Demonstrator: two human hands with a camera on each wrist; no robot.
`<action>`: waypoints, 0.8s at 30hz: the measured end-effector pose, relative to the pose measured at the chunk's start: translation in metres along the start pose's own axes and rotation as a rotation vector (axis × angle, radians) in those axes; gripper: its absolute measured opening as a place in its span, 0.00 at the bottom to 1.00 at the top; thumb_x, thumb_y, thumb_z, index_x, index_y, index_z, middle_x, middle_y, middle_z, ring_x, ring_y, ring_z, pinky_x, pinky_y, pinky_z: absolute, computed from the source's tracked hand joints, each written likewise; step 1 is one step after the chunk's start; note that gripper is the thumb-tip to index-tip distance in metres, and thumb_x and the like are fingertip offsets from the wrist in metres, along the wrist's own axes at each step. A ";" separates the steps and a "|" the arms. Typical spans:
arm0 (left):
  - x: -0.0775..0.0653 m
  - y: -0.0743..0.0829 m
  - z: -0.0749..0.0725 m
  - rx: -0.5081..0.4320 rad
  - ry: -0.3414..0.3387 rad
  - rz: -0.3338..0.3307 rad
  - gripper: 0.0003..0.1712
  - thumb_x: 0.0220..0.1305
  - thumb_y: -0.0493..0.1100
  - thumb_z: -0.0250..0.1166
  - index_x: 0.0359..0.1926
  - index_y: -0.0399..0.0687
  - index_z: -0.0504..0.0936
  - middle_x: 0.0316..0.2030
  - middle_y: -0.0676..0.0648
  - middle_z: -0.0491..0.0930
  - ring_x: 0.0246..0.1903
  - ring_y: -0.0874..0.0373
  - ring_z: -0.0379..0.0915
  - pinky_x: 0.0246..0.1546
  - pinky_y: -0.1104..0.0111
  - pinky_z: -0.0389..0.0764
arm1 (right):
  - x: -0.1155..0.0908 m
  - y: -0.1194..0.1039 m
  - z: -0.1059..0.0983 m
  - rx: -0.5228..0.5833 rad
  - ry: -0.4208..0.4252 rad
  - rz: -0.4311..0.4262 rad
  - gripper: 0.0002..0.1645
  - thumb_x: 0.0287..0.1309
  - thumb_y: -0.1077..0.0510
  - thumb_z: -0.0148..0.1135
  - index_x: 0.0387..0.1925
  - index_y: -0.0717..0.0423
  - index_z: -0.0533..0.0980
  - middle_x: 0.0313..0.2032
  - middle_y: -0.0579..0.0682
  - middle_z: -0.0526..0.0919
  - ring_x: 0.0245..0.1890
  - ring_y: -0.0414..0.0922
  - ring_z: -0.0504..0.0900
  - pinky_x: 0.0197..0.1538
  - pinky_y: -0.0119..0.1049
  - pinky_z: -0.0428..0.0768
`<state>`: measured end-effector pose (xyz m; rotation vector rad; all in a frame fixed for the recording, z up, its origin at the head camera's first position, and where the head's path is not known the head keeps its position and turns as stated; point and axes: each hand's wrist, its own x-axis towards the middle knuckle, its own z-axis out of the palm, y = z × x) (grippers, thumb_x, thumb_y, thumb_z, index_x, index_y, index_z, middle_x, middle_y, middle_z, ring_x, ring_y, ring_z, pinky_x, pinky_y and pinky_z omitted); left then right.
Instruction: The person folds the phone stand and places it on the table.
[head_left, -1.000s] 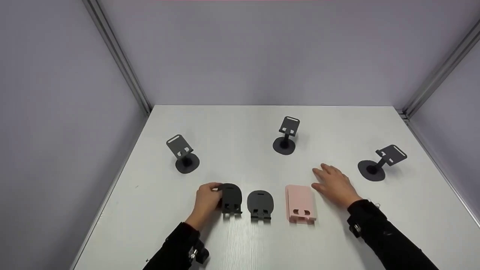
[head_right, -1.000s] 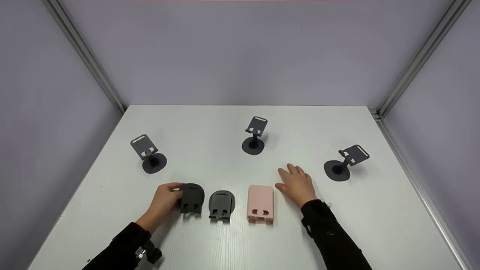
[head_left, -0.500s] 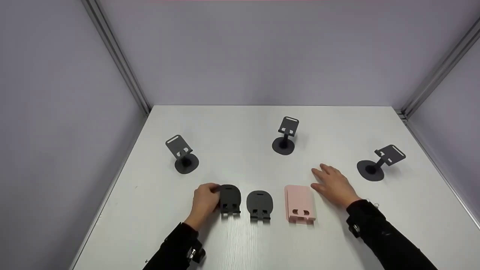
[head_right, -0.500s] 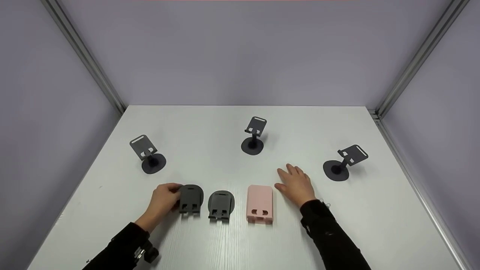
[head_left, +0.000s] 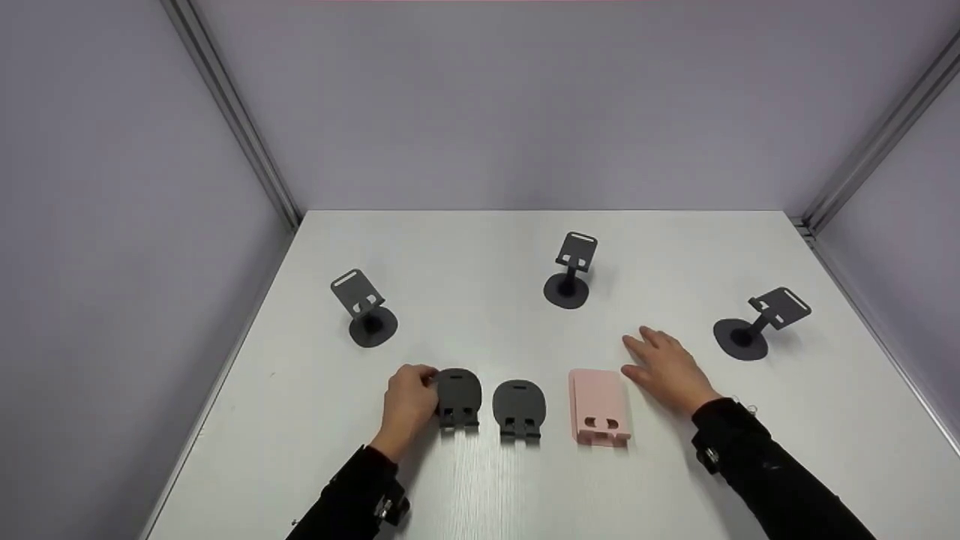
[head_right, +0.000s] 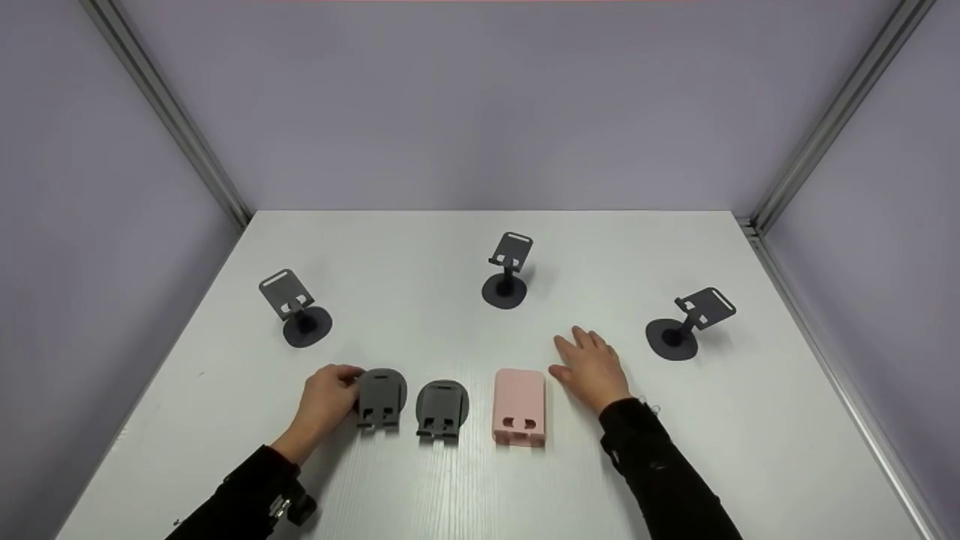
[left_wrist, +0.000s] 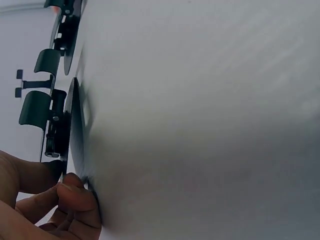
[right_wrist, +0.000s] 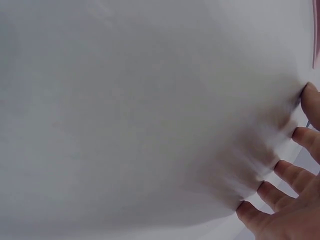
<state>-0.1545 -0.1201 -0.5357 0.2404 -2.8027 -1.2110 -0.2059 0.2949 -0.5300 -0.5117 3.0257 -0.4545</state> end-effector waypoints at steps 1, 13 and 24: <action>0.000 0.000 0.000 0.005 0.001 0.004 0.10 0.63 0.32 0.66 0.43 0.35 0.89 0.36 0.41 0.83 0.38 0.48 0.80 0.42 0.51 0.82 | 0.000 0.000 0.000 0.001 -0.001 0.000 0.34 0.71 0.50 0.61 0.71 0.63 0.69 0.70 0.73 0.65 0.70 0.73 0.62 0.69 0.68 0.62; 0.000 -0.002 -0.007 0.041 0.043 0.033 0.11 0.65 0.32 0.65 0.46 0.35 0.88 0.39 0.41 0.79 0.39 0.45 0.81 0.40 0.51 0.82 | -0.002 -0.002 -0.002 0.013 0.005 0.000 0.34 0.71 0.50 0.62 0.70 0.64 0.69 0.70 0.73 0.65 0.70 0.73 0.62 0.70 0.67 0.62; 0.002 -0.018 -0.011 0.306 0.147 0.263 0.13 0.63 0.38 0.70 0.48 0.41 0.87 0.53 0.39 0.80 0.54 0.34 0.74 0.50 0.42 0.76 | -0.001 -0.002 -0.002 0.028 0.000 -0.005 0.34 0.72 0.50 0.61 0.71 0.63 0.69 0.71 0.73 0.64 0.70 0.74 0.61 0.70 0.68 0.61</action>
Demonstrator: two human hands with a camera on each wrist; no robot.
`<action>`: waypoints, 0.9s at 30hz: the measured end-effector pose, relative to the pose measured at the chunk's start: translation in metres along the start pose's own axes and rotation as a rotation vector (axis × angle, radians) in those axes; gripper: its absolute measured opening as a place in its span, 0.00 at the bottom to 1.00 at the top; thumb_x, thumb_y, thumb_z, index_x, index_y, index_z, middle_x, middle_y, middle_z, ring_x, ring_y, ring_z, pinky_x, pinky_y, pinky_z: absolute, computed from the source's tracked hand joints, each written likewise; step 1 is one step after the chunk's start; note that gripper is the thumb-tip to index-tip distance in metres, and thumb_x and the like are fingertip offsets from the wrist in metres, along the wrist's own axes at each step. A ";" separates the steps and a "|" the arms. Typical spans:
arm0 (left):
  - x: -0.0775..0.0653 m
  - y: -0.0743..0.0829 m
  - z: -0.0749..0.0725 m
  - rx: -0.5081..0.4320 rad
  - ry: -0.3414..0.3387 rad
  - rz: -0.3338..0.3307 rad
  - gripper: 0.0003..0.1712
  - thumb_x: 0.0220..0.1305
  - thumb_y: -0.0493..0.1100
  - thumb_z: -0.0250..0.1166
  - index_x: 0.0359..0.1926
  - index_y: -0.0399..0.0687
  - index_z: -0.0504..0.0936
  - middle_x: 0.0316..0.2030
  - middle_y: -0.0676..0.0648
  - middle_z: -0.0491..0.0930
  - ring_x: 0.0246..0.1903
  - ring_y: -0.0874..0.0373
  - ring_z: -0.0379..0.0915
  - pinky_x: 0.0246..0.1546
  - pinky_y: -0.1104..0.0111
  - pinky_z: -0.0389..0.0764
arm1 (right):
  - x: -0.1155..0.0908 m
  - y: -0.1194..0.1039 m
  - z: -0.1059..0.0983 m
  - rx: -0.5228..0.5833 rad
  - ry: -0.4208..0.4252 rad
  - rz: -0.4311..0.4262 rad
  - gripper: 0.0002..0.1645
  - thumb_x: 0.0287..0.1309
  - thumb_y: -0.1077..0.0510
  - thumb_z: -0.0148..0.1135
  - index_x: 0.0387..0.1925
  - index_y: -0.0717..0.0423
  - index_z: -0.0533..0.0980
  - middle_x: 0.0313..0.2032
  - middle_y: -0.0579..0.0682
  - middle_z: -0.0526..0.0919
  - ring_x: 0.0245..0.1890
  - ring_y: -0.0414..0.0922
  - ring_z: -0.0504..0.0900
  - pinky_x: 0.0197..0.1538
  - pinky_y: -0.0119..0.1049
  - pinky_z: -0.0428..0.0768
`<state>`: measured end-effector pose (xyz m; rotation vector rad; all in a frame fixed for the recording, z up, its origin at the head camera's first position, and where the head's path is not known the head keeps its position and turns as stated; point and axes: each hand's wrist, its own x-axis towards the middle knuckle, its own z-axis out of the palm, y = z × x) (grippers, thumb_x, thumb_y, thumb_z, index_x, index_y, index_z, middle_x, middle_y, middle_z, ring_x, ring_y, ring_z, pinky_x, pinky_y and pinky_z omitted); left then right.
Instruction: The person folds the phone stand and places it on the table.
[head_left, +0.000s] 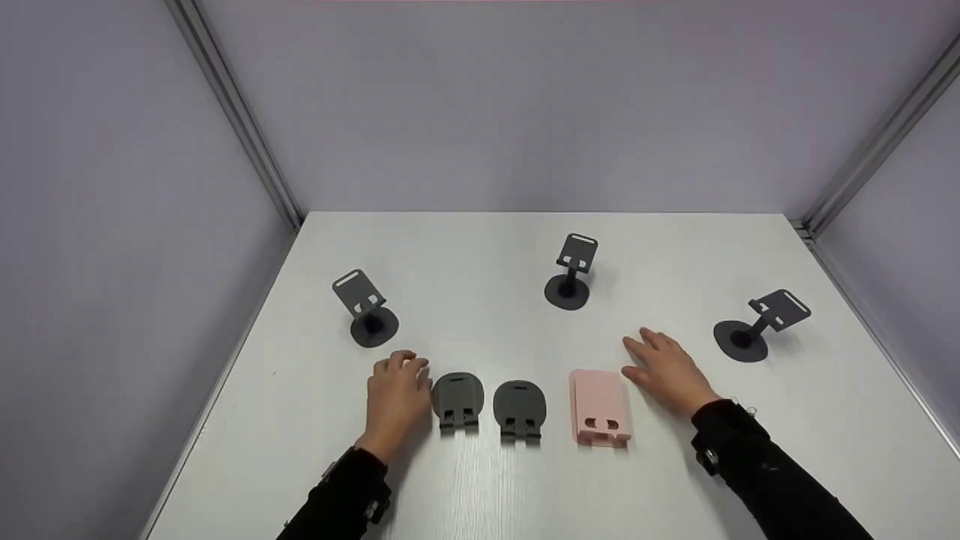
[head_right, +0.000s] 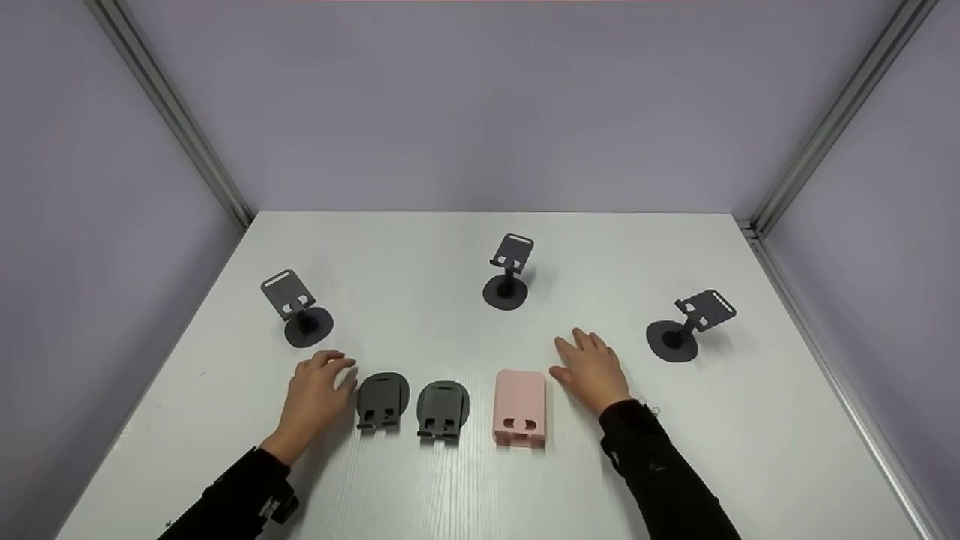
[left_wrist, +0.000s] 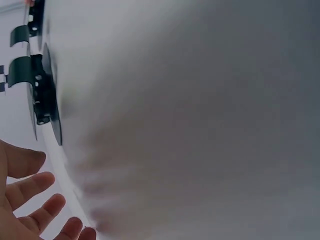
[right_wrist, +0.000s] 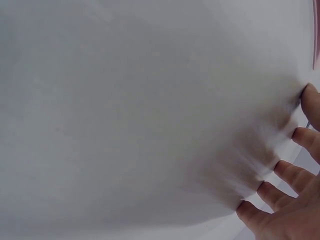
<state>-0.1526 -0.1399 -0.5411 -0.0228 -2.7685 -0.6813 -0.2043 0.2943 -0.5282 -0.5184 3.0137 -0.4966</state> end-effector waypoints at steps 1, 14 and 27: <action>0.000 -0.002 0.000 0.023 -0.001 0.021 0.15 0.62 0.39 0.71 0.49 0.41 0.87 0.54 0.39 0.80 0.56 0.33 0.73 0.52 0.40 0.75 | 0.000 0.000 0.000 0.000 0.001 -0.001 0.34 0.72 0.50 0.61 0.71 0.63 0.69 0.71 0.73 0.64 0.70 0.74 0.61 0.70 0.68 0.61; -0.003 -0.018 -0.004 0.152 -0.155 0.040 0.26 0.66 0.51 0.68 0.61 0.45 0.80 0.66 0.35 0.72 0.67 0.28 0.63 0.63 0.30 0.62 | 0.000 0.002 0.003 -0.005 0.002 0.001 0.34 0.72 0.49 0.60 0.71 0.63 0.68 0.71 0.72 0.64 0.71 0.74 0.60 0.71 0.68 0.60; 0.007 -0.007 -0.021 0.168 -0.282 0.016 0.24 0.63 0.51 0.72 0.57 0.46 0.83 0.64 0.35 0.73 0.64 0.28 0.66 0.59 0.30 0.68 | 0.001 0.004 -0.003 -0.008 -0.029 -0.006 0.34 0.70 0.50 0.62 0.70 0.64 0.69 0.70 0.73 0.64 0.70 0.73 0.61 0.70 0.68 0.61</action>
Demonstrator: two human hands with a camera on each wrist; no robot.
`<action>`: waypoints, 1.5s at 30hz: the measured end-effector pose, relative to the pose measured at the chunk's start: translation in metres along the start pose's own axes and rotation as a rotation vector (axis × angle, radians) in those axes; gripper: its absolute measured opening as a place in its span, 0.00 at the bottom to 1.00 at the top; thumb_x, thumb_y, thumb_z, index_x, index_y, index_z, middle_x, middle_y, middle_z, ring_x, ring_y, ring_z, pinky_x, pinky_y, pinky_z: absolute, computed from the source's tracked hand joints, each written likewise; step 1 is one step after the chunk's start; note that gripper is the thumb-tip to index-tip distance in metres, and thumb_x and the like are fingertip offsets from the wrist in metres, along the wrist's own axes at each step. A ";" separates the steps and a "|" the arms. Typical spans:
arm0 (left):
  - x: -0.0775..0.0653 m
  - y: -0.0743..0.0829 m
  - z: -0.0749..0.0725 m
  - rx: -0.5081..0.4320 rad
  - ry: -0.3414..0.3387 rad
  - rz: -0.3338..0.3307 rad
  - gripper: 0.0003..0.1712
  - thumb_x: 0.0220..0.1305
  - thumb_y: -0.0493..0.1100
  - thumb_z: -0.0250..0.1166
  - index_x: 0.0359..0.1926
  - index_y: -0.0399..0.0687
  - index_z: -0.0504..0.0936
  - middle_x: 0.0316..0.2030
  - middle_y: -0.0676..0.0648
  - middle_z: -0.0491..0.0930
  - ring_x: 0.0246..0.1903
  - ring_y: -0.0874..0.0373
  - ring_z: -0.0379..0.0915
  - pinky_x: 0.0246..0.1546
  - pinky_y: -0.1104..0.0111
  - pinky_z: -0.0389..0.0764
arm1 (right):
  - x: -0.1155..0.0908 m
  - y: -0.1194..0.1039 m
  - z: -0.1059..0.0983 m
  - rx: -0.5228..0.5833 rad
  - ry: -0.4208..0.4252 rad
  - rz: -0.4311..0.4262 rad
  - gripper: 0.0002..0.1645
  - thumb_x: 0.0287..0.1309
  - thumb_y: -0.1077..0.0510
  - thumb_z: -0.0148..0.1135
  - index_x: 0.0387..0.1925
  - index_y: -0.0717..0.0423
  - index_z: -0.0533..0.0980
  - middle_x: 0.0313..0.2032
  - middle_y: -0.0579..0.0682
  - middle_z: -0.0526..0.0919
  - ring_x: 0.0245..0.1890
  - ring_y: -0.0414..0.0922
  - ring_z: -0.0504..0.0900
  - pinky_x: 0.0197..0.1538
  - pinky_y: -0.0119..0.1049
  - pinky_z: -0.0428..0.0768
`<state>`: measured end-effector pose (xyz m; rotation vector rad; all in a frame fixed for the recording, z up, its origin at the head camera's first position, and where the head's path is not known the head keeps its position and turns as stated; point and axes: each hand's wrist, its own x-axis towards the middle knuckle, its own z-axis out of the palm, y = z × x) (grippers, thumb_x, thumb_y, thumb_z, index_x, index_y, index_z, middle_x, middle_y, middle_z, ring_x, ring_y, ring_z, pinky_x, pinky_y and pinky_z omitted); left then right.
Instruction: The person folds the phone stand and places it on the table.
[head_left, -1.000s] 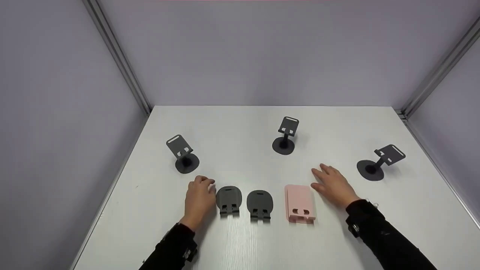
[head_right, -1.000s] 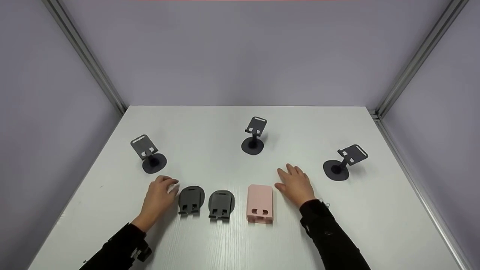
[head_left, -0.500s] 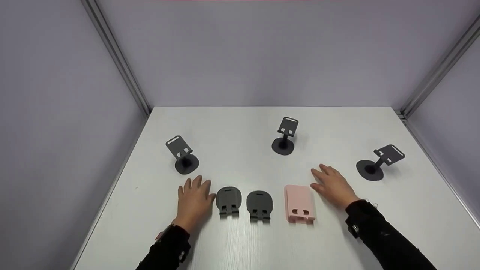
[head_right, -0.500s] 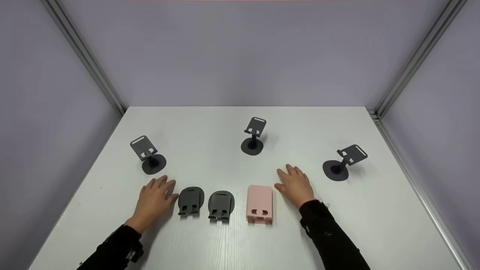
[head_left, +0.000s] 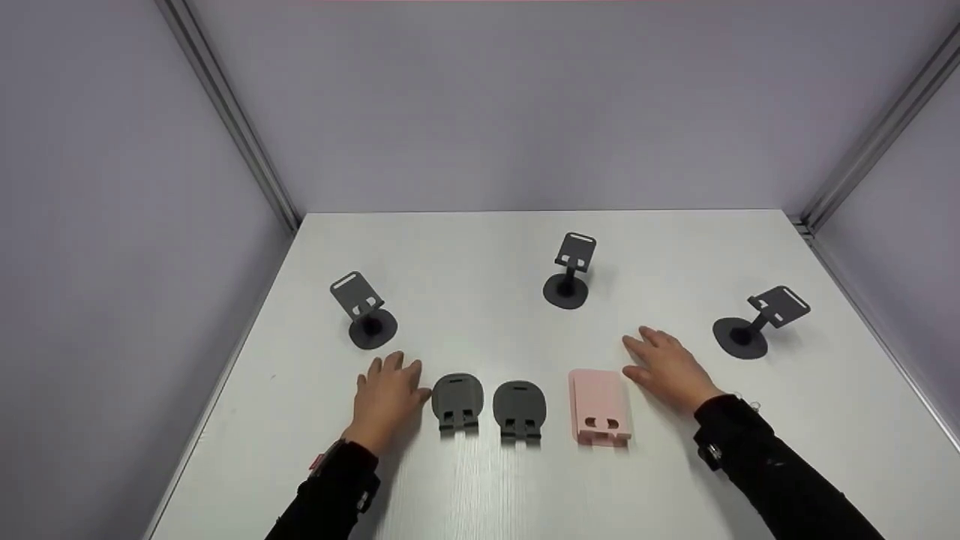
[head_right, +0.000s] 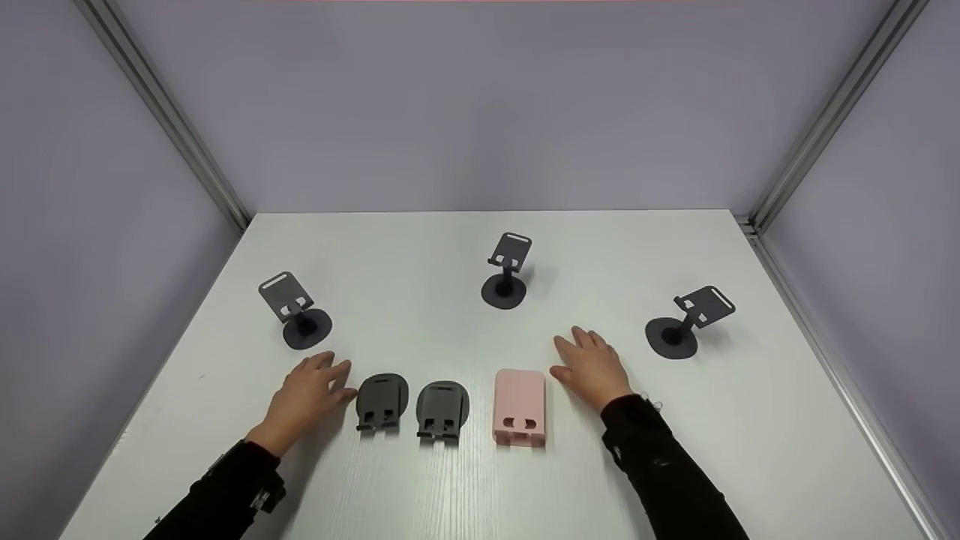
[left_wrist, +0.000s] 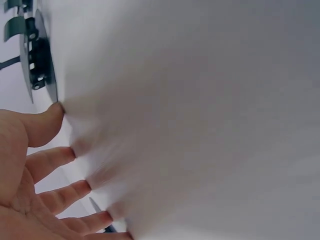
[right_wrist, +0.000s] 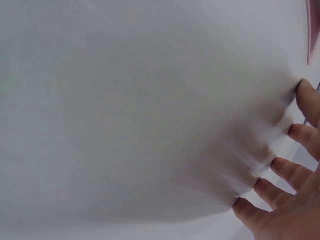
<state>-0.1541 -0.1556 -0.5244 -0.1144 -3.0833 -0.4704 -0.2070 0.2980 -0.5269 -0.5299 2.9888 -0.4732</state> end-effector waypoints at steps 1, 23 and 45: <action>0.001 0.000 -0.001 -0.002 -0.010 -0.002 0.24 0.63 0.51 0.72 0.57 0.46 0.83 0.63 0.35 0.73 0.64 0.29 0.67 0.58 0.30 0.68 | 0.000 0.001 -0.001 0.001 -0.008 0.003 0.34 0.70 0.50 0.62 0.70 0.64 0.69 0.70 0.73 0.64 0.70 0.73 0.61 0.70 0.68 0.61; 0.008 -0.003 -0.008 0.019 -0.030 0.024 0.20 0.54 0.50 0.78 0.43 0.45 0.85 0.56 0.34 0.76 0.52 0.33 0.74 0.41 0.37 0.80 | -0.001 0.030 -0.063 0.008 0.243 0.035 0.29 0.70 0.59 0.61 0.68 0.67 0.69 0.60 0.74 0.74 0.62 0.73 0.67 0.65 0.66 0.67; 0.012 0.000 -0.010 0.031 -0.076 0.017 0.19 0.53 0.50 0.79 0.41 0.45 0.85 0.55 0.34 0.76 0.50 0.32 0.76 0.38 0.39 0.82 | -0.032 0.093 -0.101 -0.008 0.353 0.271 0.27 0.75 0.57 0.52 0.66 0.71 0.67 0.61 0.79 0.66 0.60 0.83 0.59 0.56 0.79 0.61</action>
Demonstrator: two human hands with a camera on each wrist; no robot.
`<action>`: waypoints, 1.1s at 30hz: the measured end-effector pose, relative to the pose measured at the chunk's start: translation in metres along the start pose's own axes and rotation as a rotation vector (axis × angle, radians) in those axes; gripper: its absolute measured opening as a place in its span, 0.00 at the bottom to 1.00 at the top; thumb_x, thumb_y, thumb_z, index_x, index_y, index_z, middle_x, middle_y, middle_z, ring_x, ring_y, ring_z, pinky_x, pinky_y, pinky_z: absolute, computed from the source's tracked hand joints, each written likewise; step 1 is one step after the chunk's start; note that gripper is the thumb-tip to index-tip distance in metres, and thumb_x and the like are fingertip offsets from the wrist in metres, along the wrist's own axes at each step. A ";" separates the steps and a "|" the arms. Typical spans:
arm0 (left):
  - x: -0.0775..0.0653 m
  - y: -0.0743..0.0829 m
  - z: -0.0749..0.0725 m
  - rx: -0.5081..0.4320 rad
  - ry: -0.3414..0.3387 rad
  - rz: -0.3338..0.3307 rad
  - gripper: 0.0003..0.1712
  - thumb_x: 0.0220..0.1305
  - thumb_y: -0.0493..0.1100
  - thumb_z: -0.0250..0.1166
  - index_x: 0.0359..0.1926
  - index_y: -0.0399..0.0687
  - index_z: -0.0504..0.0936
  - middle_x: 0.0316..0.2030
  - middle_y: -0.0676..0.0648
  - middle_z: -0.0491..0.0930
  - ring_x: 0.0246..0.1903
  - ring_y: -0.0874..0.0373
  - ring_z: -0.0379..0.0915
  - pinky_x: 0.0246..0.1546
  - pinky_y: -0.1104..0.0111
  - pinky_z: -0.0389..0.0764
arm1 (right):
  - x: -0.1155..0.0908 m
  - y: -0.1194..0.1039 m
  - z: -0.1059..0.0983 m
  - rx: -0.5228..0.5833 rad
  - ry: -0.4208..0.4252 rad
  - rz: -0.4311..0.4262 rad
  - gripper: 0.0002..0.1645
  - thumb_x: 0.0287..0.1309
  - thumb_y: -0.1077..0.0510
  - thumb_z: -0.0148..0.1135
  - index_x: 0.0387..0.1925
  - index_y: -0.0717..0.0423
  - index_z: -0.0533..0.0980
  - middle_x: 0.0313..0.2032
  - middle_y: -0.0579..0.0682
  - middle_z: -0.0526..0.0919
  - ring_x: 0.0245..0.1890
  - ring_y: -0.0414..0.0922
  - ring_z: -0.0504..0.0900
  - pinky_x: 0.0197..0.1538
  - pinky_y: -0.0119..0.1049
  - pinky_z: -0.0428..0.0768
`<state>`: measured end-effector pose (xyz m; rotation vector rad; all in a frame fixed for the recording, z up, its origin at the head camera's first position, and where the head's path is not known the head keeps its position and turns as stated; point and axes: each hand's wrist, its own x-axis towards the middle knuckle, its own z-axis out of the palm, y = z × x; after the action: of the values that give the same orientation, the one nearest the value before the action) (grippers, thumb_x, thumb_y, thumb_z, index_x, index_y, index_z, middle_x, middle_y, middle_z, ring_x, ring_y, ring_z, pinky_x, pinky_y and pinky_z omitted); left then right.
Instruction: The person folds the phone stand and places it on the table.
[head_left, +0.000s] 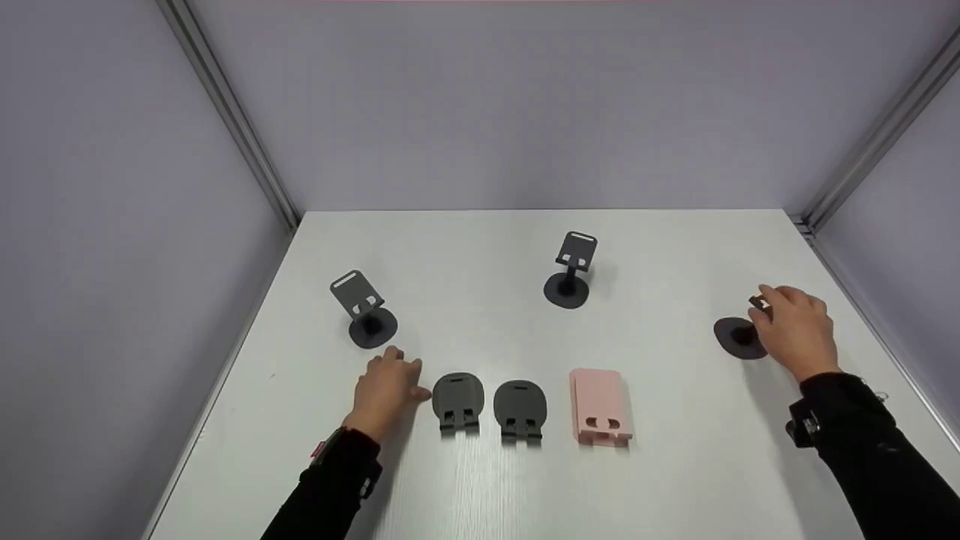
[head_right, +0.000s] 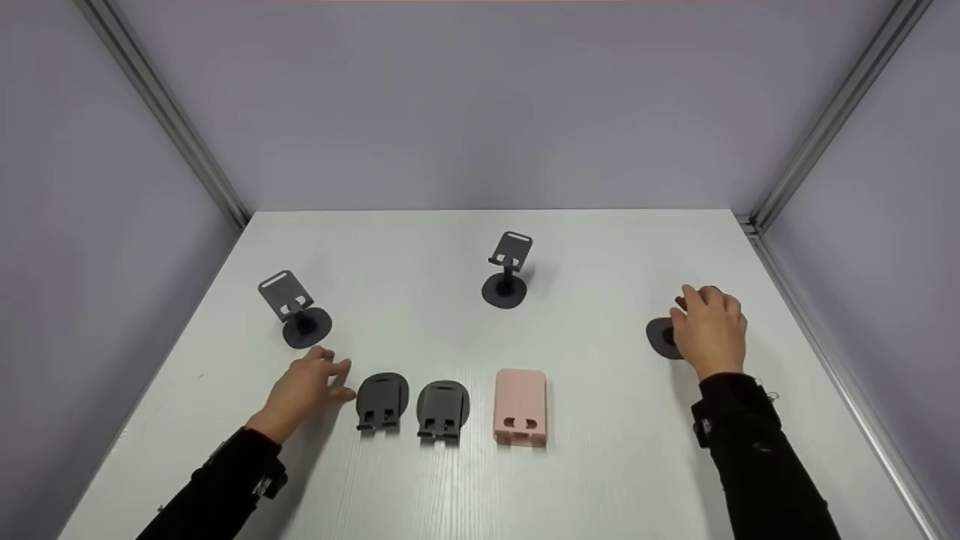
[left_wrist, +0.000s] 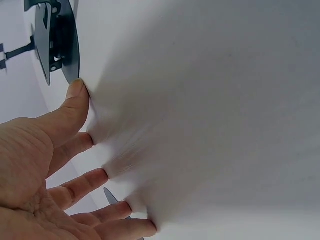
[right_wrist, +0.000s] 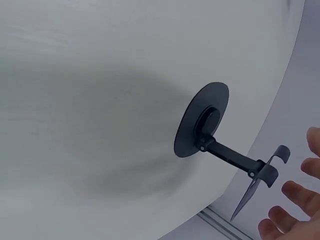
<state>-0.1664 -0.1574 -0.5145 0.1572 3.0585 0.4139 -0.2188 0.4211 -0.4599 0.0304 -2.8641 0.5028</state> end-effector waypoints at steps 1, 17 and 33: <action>0.000 0.000 0.000 0.003 -0.002 -0.001 0.20 0.52 0.50 0.79 0.41 0.45 0.85 0.55 0.34 0.76 0.49 0.32 0.76 0.38 0.39 0.82 | 0.000 0.003 -0.001 -0.001 -0.001 0.014 0.27 0.75 0.57 0.51 0.66 0.71 0.66 0.61 0.79 0.65 0.60 0.84 0.59 0.55 0.79 0.61; 0.002 -0.002 0.001 0.018 -0.013 0.010 0.21 0.52 0.50 0.79 0.42 0.45 0.85 0.53 0.35 0.76 0.48 0.34 0.76 0.37 0.41 0.83 | -0.005 0.034 -0.014 0.060 -0.201 0.243 0.49 0.77 0.38 0.40 0.75 0.75 0.45 0.67 0.87 0.49 0.62 0.89 0.50 0.58 0.81 0.56; 0.003 -0.004 0.002 0.017 -0.010 0.023 0.19 0.51 0.49 0.79 0.39 0.45 0.85 0.52 0.35 0.76 0.46 0.34 0.77 0.35 0.41 0.83 | 0.003 0.044 -0.017 0.232 -0.367 0.276 0.52 0.78 0.40 0.37 0.73 0.78 0.29 0.69 0.88 0.37 0.69 0.84 0.40 0.69 0.75 0.49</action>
<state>-0.1697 -0.1602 -0.5172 0.1953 3.0538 0.3869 -0.2203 0.4680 -0.4579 -0.2636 -3.1634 0.9747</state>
